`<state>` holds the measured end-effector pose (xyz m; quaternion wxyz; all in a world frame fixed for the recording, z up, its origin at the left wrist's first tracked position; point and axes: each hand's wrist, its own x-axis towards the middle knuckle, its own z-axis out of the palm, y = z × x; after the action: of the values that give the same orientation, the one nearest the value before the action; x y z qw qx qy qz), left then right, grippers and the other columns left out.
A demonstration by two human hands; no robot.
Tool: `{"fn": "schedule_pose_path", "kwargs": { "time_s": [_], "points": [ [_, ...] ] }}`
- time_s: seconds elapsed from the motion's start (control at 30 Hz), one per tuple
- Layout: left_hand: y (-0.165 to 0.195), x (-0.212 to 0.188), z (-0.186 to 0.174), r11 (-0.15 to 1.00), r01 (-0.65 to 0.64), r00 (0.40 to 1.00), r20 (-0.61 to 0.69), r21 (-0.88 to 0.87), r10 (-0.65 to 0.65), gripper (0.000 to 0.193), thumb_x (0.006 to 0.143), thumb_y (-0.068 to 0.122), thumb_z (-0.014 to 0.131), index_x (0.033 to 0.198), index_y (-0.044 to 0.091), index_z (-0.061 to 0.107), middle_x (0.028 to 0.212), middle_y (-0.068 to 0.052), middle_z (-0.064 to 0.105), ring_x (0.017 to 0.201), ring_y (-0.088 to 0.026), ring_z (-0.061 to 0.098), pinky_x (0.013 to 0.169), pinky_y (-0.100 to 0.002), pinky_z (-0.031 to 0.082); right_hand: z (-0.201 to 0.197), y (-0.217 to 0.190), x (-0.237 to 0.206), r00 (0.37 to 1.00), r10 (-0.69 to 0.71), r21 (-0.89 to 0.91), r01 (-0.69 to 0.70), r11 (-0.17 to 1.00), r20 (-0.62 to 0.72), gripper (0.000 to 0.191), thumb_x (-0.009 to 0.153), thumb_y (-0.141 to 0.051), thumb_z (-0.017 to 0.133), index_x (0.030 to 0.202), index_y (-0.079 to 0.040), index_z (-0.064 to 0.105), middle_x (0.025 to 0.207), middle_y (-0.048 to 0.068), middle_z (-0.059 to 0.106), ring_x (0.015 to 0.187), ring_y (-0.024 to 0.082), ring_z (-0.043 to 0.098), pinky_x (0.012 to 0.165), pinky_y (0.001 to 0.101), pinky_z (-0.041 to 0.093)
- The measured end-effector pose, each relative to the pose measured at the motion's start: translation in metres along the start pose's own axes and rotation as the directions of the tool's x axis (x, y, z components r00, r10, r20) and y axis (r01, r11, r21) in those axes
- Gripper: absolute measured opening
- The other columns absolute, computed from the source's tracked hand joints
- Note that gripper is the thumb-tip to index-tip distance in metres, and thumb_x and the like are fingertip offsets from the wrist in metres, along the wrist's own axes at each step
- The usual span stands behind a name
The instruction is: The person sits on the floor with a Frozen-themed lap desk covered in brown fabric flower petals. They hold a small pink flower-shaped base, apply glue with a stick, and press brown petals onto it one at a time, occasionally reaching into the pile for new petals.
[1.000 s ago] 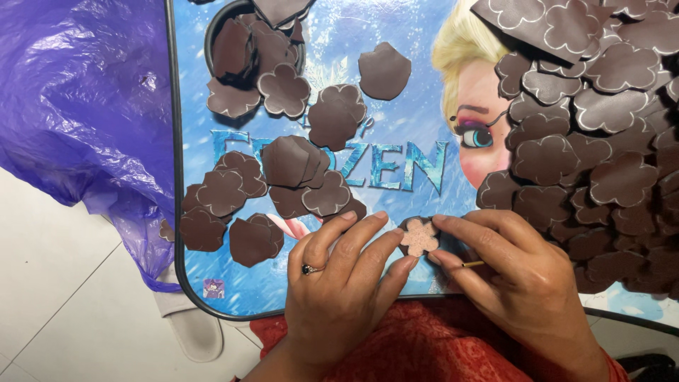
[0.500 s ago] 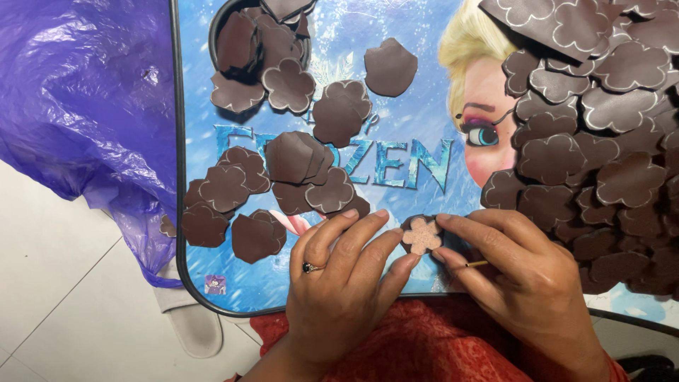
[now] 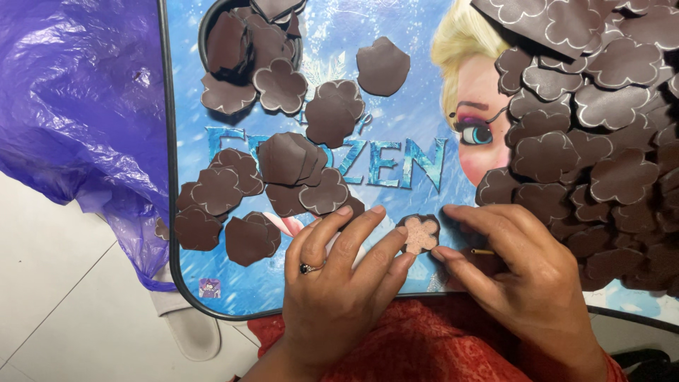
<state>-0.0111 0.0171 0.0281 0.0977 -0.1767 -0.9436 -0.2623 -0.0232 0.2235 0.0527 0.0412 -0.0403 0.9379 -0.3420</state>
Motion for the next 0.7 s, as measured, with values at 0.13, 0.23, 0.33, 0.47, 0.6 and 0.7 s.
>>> {"fn": "schedule_pose_path", "kwargs": {
  "time_s": [0.13, 0.23, 0.33, 0.47, 0.6, 0.7],
  "points": [
    [0.0004, 0.0001, -0.0001, 1.000, 0.009, 1.000, 0.001, -0.009, -0.009, 0.028, 0.094, 0.035, 0.081, 0.116, 0.020, 0.074, 0.133, 0.000, 0.062, 0.128, -0.024, 0.051, 0.107, -0.042, 0.043, -0.0015, -0.0002, -0.0008, 0.999, 0.038, 0.040, -0.039, 0.998, 0.024, 0.042, 0.075, -0.012, 0.084, 0.115, -0.009, 0.073, 0.104, 0.007, 0.069, 0.085, 0.015, 0.072, 0.066, 0.0271, 0.060],
    [0.0003, 0.0002, 0.0003, 1.000, 0.009, 1.000, -0.001, -0.009, -0.009, 0.027, 0.094, 0.036, 0.081, 0.115, 0.020, 0.074, 0.133, 0.000, 0.063, 0.128, -0.024, 0.052, 0.107, -0.042, 0.043, 0.0004, -0.0001, -0.0003, 0.997, 0.041, 0.123, -0.048, 0.991, 0.063, 0.041, 0.075, -0.011, 0.084, 0.116, -0.011, 0.075, 0.103, 0.006, 0.068, 0.079, 0.011, 0.073, 0.067, 0.0253, 0.058],
    [0.0007, -0.0002, 0.0004, 1.000, 0.017, 1.000, -0.003, -0.009, -0.017, 0.027, 0.094, 0.036, 0.081, 0.115, 0.021, 0.074, 0.132, 0.001, 0.063, 0.127, -0.023, 0.052, 0.107, -0.041, 0.043, 0.0022, -0.0007, -0.0009, 0.997, 0.041, 0.079, -0.046, 0.996, 0.059, 0.040, 0.076, -0.009, 0.083, 0.115, -0.010, 0.075, 0.103, 0.006, 0.067, 0.079, 0.011, 0.073, 0.067, 0.0252, 0.058],
    [0.0005, -0.0005, 0.0007, 1.000, 0.015, 1.000, -0.005, -0.015, -0.015, 0.027, 0.094, 0.036, 0.082, 0.115, 0.021, 0.074, 0.131, 0.002, 0.064, 0.127, -0.023, 0.053, 0.107, -0.041, 0.043, 0.0023, -0.0002, -0.0013, 0.998, 0.036, 0.062, -0.039, 0.997, 0.051, 0.039, 0.077, -0.008, 0.082, 0.115, -0.011, 0.076, 0.102, 0.006, 0.068, 0.078, 0.011, 0.073, 0.067, 0.0259, 0.057],
    [0.0002, -0.0016, 0.0006, 1.000, 0.006, 1.000, -0.009, -0.023, -0.006, 0.027, 0.095, 0.035, 0.082, 0.116, 0.020, 0.074, 0.130, 0.003, 0.064, 0.126, -0.022, 0.053, 0.107, -0.040, 0.043, 0.0032, 0.0008, -0.0016, 0.999, 0.030, 0.044, -0.032, 0.999, 0.045, 0.038, 0.077, -0.010, 0.083, 0.114, -0.012, 0.076, 0.101, 0.005, 0.068, 0.075, 0.011, 0.073, 0.066, 0.0265, 0.057],
    [0.0008, -0.0020, 0.0008, 1.000, 0.013, 1.000, -0.008, -0.026, -0.013, 0.027, 0.095, 0.036, 0.082, 0.115, 0.021, 0.074, 0.130, 0.003, 0.064, 0.126, -0.022, 0.053, 0.106, -0.041, 0.043, 0.0031, 0.0010, -0.0022, 0.998, 0.033, 0.042, -0.035, 0.999, 0.049, 0.038, 0.077, -0.010, 0.083, 0.114, -0.013, 0.076, 0.101, 0.005, 0.068, 0.075, 0.012, 0.073, 0.065, 0.0265, 0.057]
  ]
}}
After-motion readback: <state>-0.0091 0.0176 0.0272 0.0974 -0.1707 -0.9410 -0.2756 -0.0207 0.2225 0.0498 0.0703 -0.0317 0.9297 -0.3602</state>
